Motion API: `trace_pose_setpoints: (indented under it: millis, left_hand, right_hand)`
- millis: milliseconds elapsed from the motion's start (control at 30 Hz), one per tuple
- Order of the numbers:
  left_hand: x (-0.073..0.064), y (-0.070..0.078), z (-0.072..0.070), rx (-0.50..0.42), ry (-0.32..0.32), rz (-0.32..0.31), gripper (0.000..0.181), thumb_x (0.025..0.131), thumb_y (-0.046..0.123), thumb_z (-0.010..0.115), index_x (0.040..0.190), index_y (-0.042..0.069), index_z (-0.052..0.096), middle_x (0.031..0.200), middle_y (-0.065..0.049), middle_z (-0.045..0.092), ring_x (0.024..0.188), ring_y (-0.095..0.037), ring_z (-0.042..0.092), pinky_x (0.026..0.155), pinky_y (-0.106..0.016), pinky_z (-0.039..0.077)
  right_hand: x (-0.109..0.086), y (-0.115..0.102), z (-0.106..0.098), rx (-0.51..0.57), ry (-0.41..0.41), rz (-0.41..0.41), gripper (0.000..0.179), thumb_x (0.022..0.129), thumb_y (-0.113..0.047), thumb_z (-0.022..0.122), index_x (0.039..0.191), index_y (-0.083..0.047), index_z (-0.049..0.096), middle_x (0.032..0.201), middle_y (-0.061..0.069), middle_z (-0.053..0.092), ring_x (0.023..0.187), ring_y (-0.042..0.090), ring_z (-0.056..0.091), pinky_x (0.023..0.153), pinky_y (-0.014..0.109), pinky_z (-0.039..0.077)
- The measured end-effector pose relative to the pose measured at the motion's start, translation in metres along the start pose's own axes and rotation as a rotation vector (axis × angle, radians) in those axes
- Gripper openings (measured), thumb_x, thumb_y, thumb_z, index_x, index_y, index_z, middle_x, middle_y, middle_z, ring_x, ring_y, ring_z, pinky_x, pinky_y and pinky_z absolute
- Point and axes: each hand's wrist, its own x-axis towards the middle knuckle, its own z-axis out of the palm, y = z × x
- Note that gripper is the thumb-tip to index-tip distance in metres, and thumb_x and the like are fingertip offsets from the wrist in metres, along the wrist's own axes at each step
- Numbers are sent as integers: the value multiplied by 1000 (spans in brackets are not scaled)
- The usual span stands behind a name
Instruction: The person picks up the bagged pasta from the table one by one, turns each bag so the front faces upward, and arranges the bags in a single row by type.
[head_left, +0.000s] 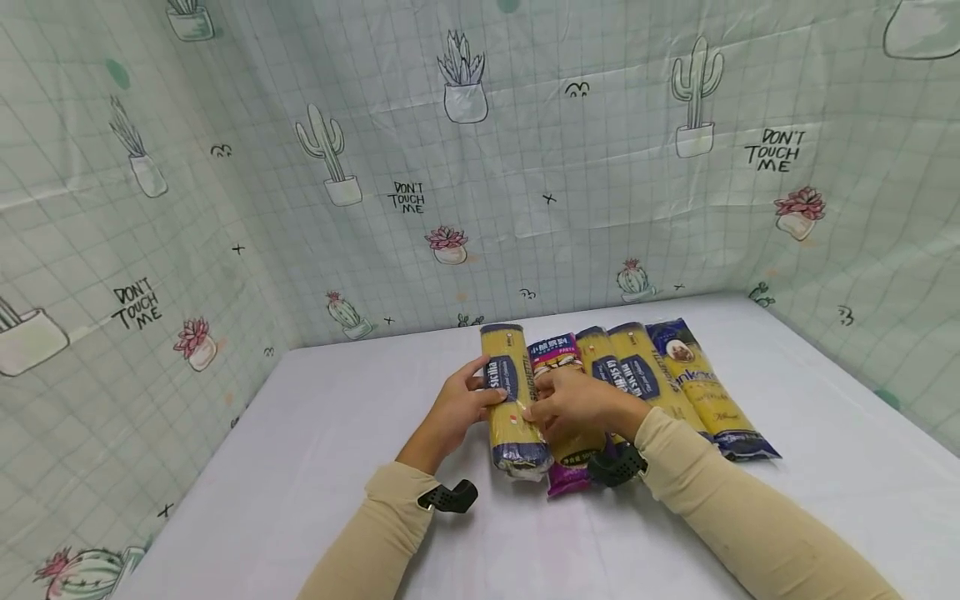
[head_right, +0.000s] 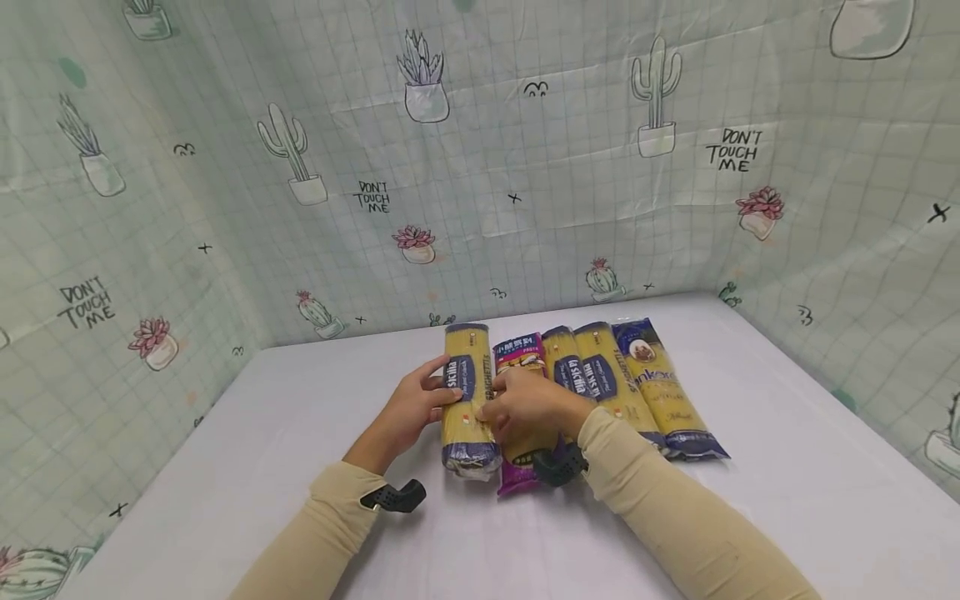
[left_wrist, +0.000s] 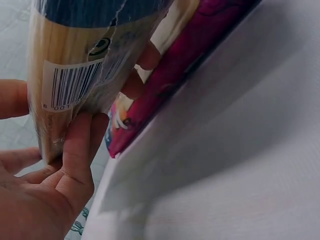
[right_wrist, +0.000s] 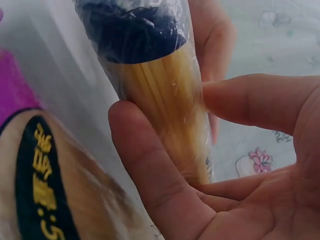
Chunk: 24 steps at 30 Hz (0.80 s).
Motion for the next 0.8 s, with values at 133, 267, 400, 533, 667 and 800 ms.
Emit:
trace_pose_setpoints:
  millis: [133, 267, 400, 533, 667, 800]
  left_hand:
    - [2, -8, 2, 12, -10, -17, 71, 93, 5, 69, 156, 12, 35, 138, -22, 54, 105, -25, 65, 80, -32, 55]
    - [4, -11, 2, 2, -23, -9, 71, 93, 5, 69, 156, 10, 35, 137, -22, 55, 102, -24, 65, 76, -30, 55]
    - [6, -13, 1, -10, -38, -10, 70, 94, 5, 68, 156, 9, 35, 137, -23, 55, 101, -23, 65, 74, -29, 54]
    - [7, -15, 1, -14, -50, -22, 70, 94, 6, 68, 156, 9, 35, 139, -23, 53, 103, -23, 65, 77, -30, 54]
    - [6, -16, 0, -37, -65, -34, 68, 95, 6, 66, 155, 6, 34, 136, -23, 55, 100, -21, 65, 78, -29, 54]
    - [5, -17, 0, -62, -67, -55, 68, 92, 2, 61, 155, 3, 34, 130, -23, 58, 92, -18, 63, 73, -26, 53]
  right_hand:
    - [1, 5, 2, 31, -10, 19, 36, 94, -18, 70, 120, 4, 60, 99, 13, 69, 87, 24, 69, 78, 38, 58]
    - [2, 7, 1, 75, -19, 10, 35, 94, -14, 69, 121, 6, 58, 100, 15, 69, 88, 26, 70, 77, 39, 59]
    - [1, 7, 1, 84, -16, 10, 34, 94, -13, 69, 120, 7, 58, 100, 16, 68, 86, 27, 70, 76, 39, 59]
    - [0, 7, 2, 69, -5, 14, 36, 94, -13, 70, 122, 7, 58, 98, 15, 69, 84, 27, 71, 74, 39, 59]
    - [0, 7, 4, 42, 16, 18, 40, 93, -14, 70, 124, 7, 58, 93, 15, 69, 74, 27, 71, 70, 39, 59]
    - [-1, 7, 5, 26, 25, 24, 37, 94, -13, 69, 123, 7, 57, 84, 17, 68, 61, 25, 68, 62, 38, 59]
